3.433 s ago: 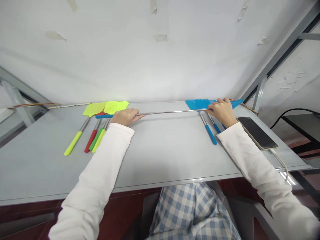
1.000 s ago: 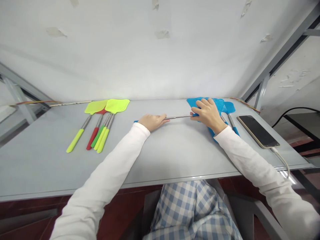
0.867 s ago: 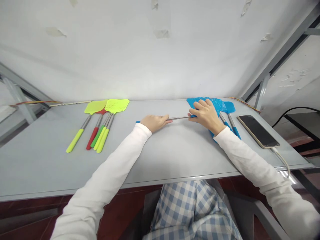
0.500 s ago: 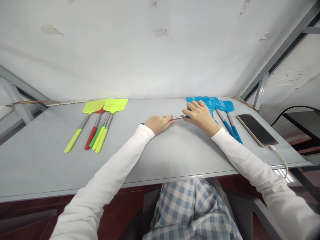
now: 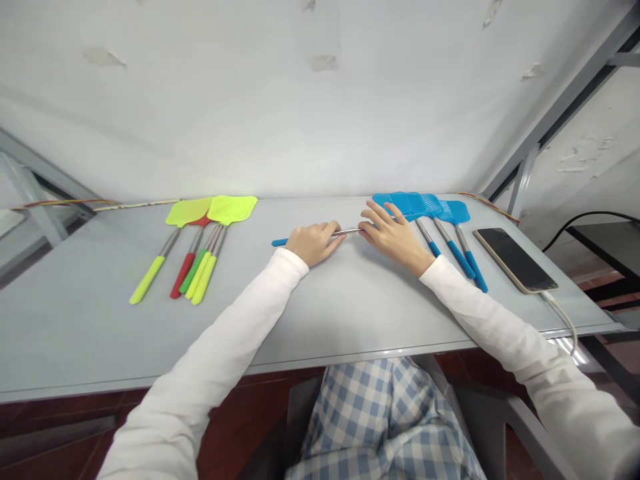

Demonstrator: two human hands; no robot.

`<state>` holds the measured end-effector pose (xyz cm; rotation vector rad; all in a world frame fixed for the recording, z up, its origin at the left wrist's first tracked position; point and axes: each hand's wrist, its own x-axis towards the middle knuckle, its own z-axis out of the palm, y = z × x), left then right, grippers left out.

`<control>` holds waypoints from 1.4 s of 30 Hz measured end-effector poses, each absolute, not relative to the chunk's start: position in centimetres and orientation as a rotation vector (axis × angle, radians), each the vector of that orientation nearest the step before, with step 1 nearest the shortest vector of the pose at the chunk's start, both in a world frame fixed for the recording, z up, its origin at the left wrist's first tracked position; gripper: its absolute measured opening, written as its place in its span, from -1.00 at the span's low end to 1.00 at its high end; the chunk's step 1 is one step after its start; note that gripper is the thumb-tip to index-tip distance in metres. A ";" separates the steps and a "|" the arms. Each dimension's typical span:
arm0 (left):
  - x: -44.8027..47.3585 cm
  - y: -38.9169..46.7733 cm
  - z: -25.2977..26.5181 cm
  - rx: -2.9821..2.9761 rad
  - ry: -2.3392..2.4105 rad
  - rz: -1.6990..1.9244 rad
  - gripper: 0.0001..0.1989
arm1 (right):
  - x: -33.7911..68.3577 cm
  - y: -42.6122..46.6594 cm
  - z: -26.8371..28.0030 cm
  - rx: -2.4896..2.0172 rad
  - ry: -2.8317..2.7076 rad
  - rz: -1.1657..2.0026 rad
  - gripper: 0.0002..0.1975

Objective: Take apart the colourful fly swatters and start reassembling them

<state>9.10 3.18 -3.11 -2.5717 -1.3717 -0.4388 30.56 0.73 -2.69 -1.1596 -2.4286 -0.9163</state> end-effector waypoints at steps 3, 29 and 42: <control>9.5 3.0 -3.4 -2.609 -1.308 -0.454 -0.63 | 30.6 0.7 -2.9 -1.156 -2.404 -0.961 -0.74; 3.7 6.6 -2.4 -2.419 -1.436 -0.396 -0.62 | 35.3 2.6 -1.1 -1.460 -2.222 -0.938 -0.70; 9.7 3.6 -4.5 -2.618 -1.010 -0.639 -0.66 | 29.6 -0.5 -1.2 -1.553 -2.759 -0.575 -0.73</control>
